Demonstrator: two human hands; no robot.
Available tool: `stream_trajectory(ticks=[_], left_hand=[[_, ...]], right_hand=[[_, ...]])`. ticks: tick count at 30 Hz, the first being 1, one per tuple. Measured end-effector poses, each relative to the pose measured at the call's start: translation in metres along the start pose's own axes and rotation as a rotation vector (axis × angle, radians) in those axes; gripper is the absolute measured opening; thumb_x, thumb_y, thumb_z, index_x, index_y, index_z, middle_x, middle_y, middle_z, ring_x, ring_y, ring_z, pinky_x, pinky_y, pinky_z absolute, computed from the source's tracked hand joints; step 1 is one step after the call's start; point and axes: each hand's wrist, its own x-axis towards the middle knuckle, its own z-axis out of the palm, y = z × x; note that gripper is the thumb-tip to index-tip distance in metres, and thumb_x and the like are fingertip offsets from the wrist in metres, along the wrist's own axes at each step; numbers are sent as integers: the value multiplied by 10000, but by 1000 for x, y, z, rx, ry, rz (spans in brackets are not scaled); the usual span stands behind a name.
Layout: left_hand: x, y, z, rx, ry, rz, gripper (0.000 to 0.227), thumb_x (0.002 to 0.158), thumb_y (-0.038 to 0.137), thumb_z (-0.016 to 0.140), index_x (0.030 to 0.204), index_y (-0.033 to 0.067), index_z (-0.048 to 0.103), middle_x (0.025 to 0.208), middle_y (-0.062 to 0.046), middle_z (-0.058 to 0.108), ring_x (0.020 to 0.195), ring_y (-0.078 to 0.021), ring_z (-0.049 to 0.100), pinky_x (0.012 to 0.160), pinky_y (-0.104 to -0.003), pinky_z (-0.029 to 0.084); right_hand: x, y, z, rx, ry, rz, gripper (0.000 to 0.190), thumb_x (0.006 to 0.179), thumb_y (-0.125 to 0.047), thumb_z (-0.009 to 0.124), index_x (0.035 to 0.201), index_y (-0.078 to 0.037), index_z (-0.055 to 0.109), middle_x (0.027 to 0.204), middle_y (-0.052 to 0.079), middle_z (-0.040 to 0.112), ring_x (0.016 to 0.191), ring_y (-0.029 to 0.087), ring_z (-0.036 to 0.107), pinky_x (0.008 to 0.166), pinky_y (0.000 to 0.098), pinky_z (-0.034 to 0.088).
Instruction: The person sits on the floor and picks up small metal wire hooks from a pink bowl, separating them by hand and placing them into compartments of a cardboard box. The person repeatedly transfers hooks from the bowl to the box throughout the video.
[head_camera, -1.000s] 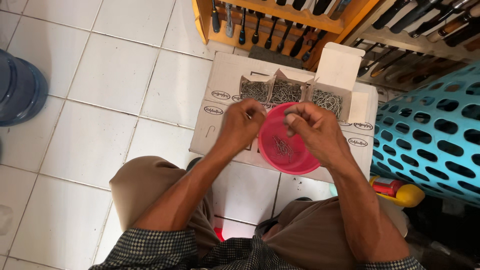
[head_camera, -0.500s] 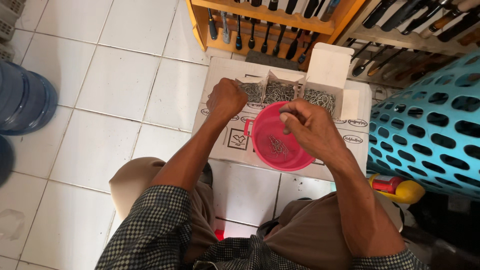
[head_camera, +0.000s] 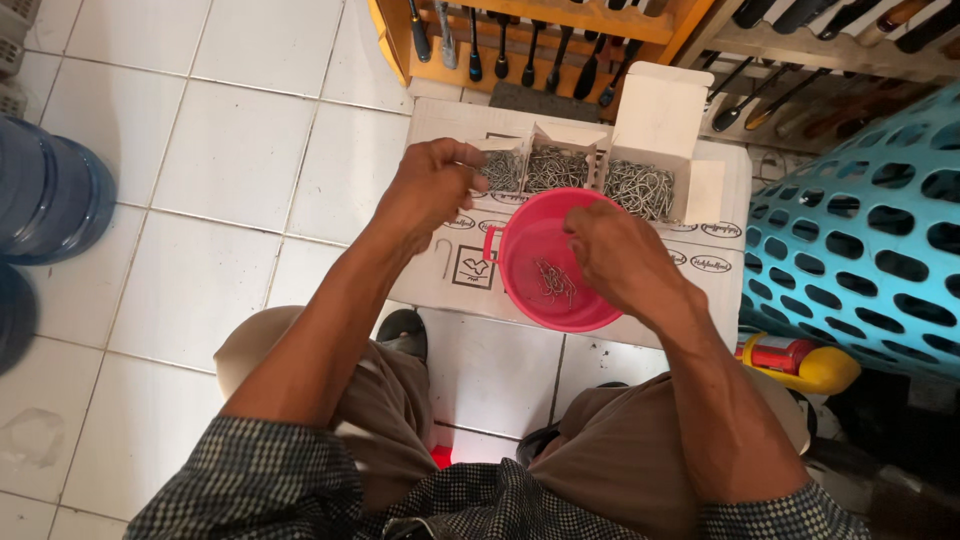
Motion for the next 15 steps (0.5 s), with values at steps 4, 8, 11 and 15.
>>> stream_trajectory(ticks=[4, 8, 11, 15], left_hand=[[-40, 13, 1, -212, -110, 52, 385, 837, -71, 443, 1170, -118, 632, 895, -151, 676, 615, -94, 630, 466, -167, 532], [-46, -5, -2, -444, -149, 18, 369, 836, -96, 462, 1169, -127, 617, 916, -170, 680, 645, -137, 692, 487, -201, 609], [-48, -10, -1, -510, -150, 5, 344, 846, -82, 473, 1146, -111, 637, 896, -190, 700, 611, -155, 694, 441, -222, 595], [-51, -11, 1, -515, -122, 43, 339, 827, -76, 479, 1106, -105, 669, 844, -190, 701, 544, -138, 660, 389, -212, 553]], right_hand=[[12, -1, 39, -226, -142, 34, 261, 941, -100, 547, 1075, -54, 765, 1052, 222, 723, 969, 452, 728, 832, 541, 584], [19, 3, 68, -345, -194, -14, 231, 893, -227, 606, 991, -69, 742, 906, 173, 730, 870, 388, 744, 736, 502, 597], [20, 2, 63, -279, -191, -37, 253, 889, -213, 551, 963, -47, 727, 867, 195, 726, 847, 410, 737, 722, 517, 587], [15, -12, 40, -66, -169, -78, 293, 911, -150, 496, 955, 49, 705, 877, 364, 693, 892, 564, 664, 748, 646, 539]])
